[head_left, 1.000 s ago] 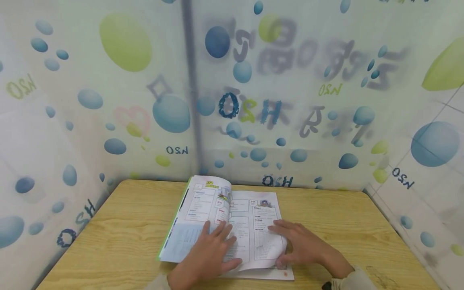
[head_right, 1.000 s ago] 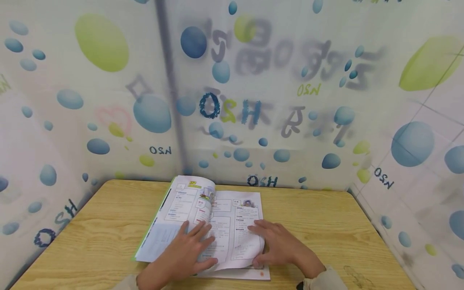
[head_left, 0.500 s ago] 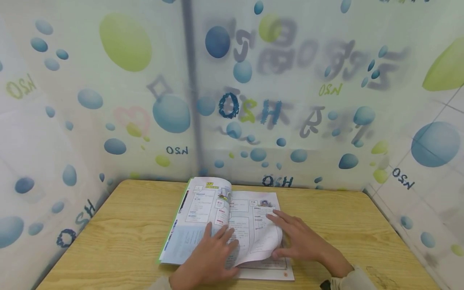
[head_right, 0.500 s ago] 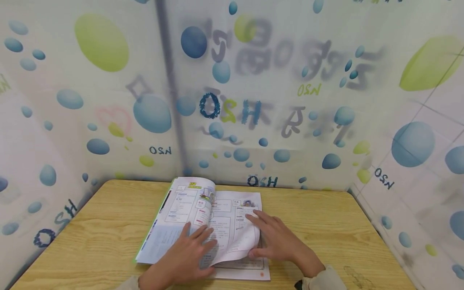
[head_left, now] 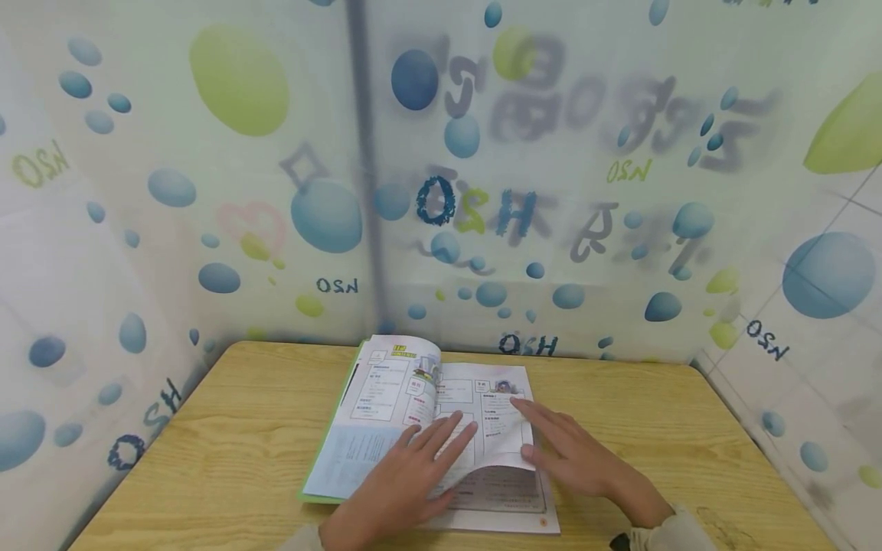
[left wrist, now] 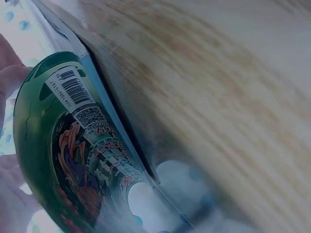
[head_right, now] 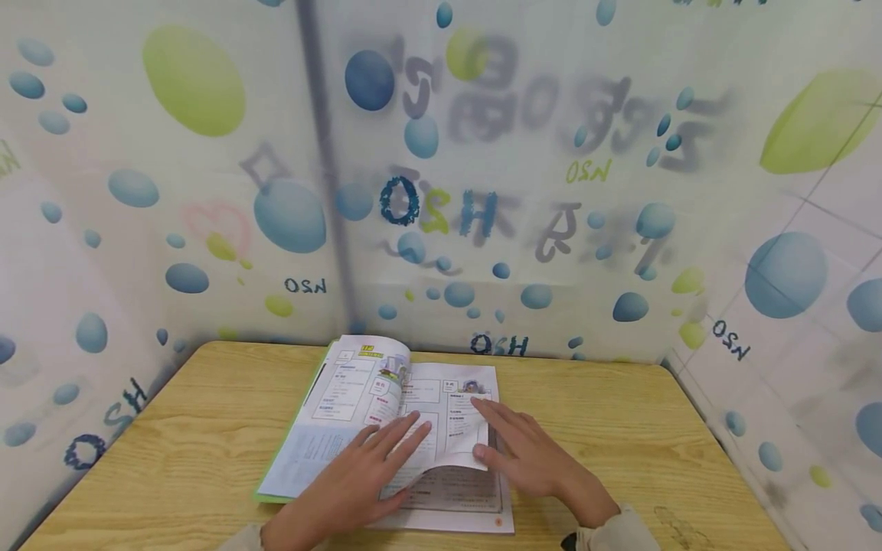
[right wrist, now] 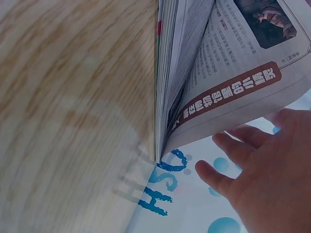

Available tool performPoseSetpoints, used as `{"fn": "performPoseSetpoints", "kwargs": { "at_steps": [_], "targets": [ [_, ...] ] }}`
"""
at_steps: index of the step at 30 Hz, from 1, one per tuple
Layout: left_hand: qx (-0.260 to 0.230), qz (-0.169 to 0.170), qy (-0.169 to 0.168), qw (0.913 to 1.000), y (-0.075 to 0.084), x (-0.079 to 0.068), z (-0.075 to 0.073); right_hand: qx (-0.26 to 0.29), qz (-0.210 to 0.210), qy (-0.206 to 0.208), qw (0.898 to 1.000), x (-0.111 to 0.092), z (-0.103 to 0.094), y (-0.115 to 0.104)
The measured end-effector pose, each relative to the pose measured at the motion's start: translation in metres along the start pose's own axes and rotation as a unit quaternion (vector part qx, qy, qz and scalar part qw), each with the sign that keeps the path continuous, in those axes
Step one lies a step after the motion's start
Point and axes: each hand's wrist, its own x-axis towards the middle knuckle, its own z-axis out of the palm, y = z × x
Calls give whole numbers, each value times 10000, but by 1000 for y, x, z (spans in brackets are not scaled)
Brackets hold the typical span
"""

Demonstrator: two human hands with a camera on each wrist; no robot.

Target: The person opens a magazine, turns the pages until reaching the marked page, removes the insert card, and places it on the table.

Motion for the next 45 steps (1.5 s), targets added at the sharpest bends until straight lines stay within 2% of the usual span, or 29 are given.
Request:
{"fn": "performPoseSetpoints", "kwargs": {
  "at_steps": [5,8,11,15,22,26,32,40,45],
  "targets": [
    [322,591,242,9974,2,1,-2,267,-126,123,9995,-1,1,1],
    [513,812,430,9945,2,1,0,339,-161,174,9991,-1,1,2],
    [624,925,511,9924,2,0,1,219,-130,188,9995,0,0,2],
    [799,1005,393,9909,2,1,0,44,-113,257,9996,-1,0,3],
    [1386,1198,348,9825,0,1,1,-173,197,288,9992,-2,-1,4],
    [1623,1246,271,9785,-1,2,0,-263,354,63,9990,-1,-2,5],
    [1645,1202,124,9790,-2,2,0,-236,337,-464,9981,-1,0,6],
    [1582,1019,81,9821,-6,2,0,-495,-357,-1033,9928,-3,2,11],
    [1387,851,-194,9865,-8,1,-4,-558,-128,-1482,9873,-3,4,13]
  ]
}}
